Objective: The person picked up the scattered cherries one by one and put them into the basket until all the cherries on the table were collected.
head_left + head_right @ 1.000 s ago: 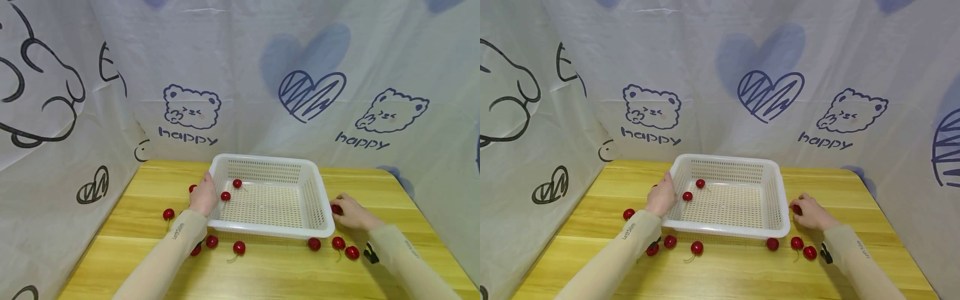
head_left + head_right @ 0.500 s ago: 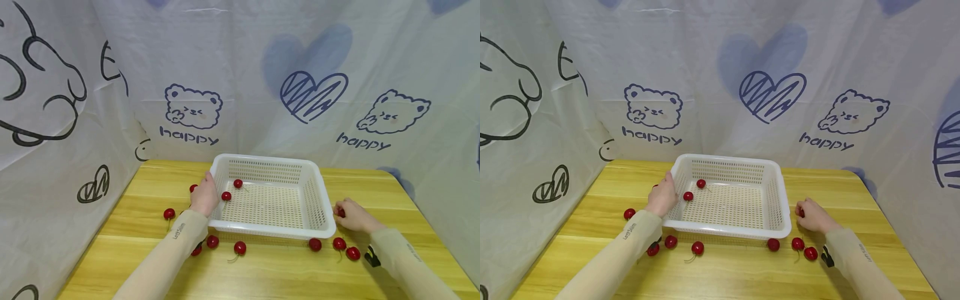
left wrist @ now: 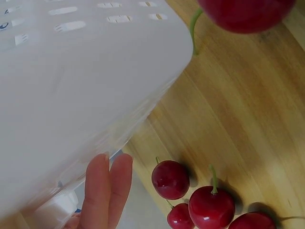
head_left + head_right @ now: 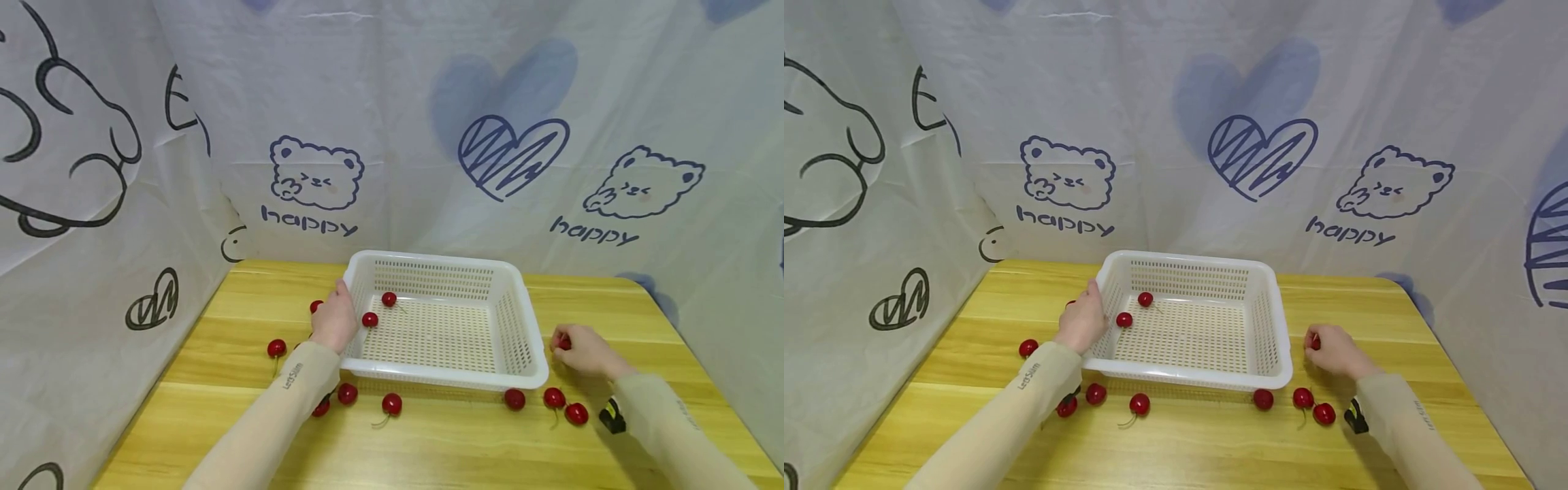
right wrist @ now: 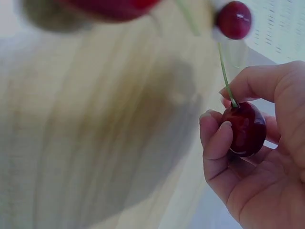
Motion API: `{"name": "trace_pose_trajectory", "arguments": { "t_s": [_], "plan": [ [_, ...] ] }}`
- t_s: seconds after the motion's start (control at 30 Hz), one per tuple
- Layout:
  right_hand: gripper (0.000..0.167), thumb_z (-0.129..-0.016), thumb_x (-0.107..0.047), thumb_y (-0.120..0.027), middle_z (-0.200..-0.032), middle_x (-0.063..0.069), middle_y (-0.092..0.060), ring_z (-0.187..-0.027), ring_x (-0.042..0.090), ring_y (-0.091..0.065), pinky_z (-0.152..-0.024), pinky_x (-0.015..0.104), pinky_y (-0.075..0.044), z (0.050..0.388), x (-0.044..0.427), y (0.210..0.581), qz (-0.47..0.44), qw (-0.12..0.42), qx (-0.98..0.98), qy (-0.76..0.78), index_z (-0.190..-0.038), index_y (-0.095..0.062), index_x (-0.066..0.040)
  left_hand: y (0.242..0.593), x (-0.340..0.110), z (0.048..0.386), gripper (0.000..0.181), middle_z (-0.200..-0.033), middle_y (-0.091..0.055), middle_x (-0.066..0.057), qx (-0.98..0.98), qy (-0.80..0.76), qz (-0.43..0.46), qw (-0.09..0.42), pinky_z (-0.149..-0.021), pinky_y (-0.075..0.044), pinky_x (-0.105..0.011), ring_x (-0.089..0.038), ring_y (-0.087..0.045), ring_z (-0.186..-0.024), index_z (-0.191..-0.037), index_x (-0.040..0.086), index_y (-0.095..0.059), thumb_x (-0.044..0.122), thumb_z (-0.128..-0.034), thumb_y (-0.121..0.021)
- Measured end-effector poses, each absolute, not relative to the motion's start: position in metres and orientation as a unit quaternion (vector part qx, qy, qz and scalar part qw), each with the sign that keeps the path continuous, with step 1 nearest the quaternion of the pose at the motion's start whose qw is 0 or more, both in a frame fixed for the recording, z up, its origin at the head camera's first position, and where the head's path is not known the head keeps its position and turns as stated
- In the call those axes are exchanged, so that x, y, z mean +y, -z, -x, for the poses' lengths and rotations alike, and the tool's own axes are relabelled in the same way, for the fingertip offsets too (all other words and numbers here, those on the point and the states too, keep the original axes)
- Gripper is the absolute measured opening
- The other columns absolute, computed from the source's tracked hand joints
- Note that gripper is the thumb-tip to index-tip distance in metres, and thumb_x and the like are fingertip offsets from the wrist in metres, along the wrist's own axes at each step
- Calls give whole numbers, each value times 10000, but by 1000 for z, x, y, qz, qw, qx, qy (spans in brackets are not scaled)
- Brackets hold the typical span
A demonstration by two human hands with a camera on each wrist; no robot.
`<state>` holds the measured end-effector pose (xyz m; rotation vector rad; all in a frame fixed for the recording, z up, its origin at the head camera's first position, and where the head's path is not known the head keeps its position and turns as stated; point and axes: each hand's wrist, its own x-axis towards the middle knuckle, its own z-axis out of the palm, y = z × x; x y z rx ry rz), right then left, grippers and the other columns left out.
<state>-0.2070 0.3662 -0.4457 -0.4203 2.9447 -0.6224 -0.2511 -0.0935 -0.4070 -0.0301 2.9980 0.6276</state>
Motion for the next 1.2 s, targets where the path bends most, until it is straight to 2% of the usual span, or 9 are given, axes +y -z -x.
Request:
{"name": "trace_pose_trajectory", "arguments": {
  "t_s": [0.3, 0.57, 0.73, 0.9, 1.2],
  "plan": [
    [74, -826, -35, -679, -727, 10, -565, -666, 112, -463, -591, 234, -395, 209, 366, 422, 133, 4, 968, 211, -857, -612, -33, 406, -94, 250, 744, -1354, -558, -290, 978, -206, 9, 40, -815, -614, -522, -368, -657, -906, -1578, -57, -126, 89, -993, -562],
    [112, -850, -53, -678, -802, 62, -639, -694, 143, -525, -577, 229, -453, 208, 361, 397, 117, -19, 968, 222, -942, -630, -12, 406, -94, 250, 752, -1360, -557, -293, 978, -205, 7, 36, -810, -615, -524, -379, -671, -915, -1578, -60, -127, 80, -987, -569],
    [152, -854, -57, -687, -877, 125, -675, -743, 177, -565, -597, 225, -485, 210, 355, 382, 121, -55, 967, 218, -986, -639, 3, 405, -93, 250, 748, -1355, -561, -294, 978, -203, 7, 34, -831, -610, -533, -389, -677, -943, -1577, -59, -139, 82, -985, -574],
    [195, -870, -52, -670, -942, 185, -683, -787, 228, -592, -622, 212, -500, 211, 341, 365, 120, -86, 962, 230, -1048, -638, 22, 404, -93, 249, 738, -1339, -568, -295, 978, -205, 7, 30, -836, -607, -539, -402, -678, -968, -1573, -58, -157, 78, -981, -577],
    [207, -898, -51, -637, -1017, 219, -678, -843, 275, -618, -688, 227, -539, 223, 301, 338, 140, -128, 950, 248, -1094, -640, 17, 404, -94, 248, 731, -1352, -557, -297, 977, -208, 7, 35, -817, -611, -522, -401, -673, -963, -1577, -59, -136, 71, -990, -553]
  ]
}}
